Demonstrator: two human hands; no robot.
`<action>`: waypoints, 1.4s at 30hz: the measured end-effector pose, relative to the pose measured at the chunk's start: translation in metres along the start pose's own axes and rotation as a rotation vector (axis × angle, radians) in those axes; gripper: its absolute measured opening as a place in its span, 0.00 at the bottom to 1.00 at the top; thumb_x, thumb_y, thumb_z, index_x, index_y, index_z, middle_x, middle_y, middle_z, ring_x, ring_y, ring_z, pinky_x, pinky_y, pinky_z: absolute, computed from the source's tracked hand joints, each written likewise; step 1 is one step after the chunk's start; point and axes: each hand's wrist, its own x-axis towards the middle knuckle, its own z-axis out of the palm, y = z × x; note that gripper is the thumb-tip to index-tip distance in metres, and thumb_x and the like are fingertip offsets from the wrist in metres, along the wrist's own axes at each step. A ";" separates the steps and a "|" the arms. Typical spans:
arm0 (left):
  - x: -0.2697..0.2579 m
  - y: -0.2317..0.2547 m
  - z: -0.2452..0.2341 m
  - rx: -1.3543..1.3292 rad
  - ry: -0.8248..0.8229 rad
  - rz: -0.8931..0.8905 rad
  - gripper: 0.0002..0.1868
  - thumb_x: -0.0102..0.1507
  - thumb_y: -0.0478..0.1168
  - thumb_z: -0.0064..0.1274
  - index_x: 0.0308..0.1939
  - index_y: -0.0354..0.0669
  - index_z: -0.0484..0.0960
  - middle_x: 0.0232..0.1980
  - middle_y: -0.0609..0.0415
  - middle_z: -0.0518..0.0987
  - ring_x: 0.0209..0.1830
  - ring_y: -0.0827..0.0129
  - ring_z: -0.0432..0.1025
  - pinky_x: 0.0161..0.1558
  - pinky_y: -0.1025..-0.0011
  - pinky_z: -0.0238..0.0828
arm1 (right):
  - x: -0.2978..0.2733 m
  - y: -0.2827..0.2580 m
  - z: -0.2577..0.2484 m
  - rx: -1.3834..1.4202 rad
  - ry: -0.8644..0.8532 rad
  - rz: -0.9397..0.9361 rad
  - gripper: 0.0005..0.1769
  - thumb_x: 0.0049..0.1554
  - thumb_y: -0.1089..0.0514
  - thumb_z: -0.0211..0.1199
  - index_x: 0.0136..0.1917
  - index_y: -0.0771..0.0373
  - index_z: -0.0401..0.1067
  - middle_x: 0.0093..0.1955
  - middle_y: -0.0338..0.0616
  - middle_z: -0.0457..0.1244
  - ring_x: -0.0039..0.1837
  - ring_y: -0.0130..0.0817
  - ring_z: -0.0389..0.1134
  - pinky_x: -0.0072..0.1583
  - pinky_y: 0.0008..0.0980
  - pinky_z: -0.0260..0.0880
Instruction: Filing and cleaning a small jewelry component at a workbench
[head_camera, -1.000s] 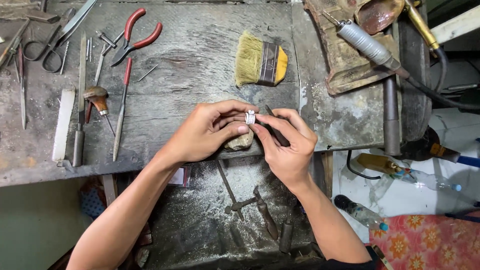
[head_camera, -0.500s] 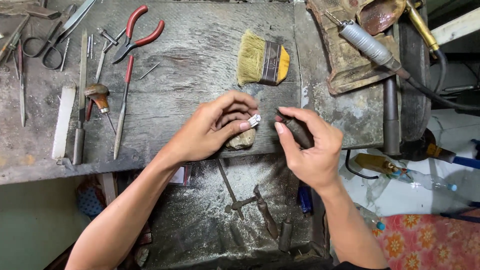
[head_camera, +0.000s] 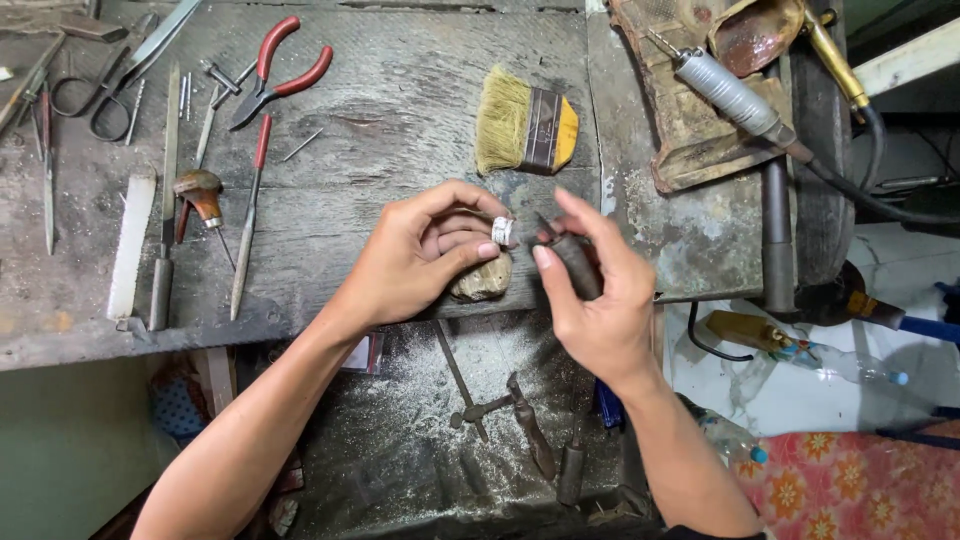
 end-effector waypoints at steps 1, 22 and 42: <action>-0.001 0.001 0.000 0.001 0.001 0.000 0.18 0.63 0.24 0.57 0.57 0.31 0.76 0.50 0.46 0.78 0.49 0.66 0.77 0.57 0.70 0.80 | 0.000 0.000 0.001 0.001 0.000 -0.001 0.24 0.60 0.74 0.59 0.69 0.75 0.66 0.47 0.63 0.67 0.37 0.42 0.66 0.39 0.39 0.69; -0.008 0.037 0.012 0.339 -0.100 0.112 0.08 0.64 0.31 0.56 0.44 0.32 0.75 0.49 0.33 0.83 0.55 0.42 0.79 0.55 0.46 0.76 | -0.024 0.009 0.019 0.023 0.032 -0.026 0.12 0.58 0.69 0.61 0.56 0.76 0.75 0.45 0.56 0.71 0.49 0.48 0.76 0.52 0.43 0.75; -0.003 0.035 0.008 0.329 -0.162 0.090 0.05 0.65 0.33 0.53 0.42 0.35 0.74 0.44 0.35 0.83 0.49 0.42 0.80 0.51 0.46 0.75 | -0.015 0.013 0.012 0.084 -0.053 0.011 0.04 0.57 0.73 0.60 0.45 0.75 0.76 0.37 0.53 0.69 0.38 0.33 0.68 0.51 0.43 0.74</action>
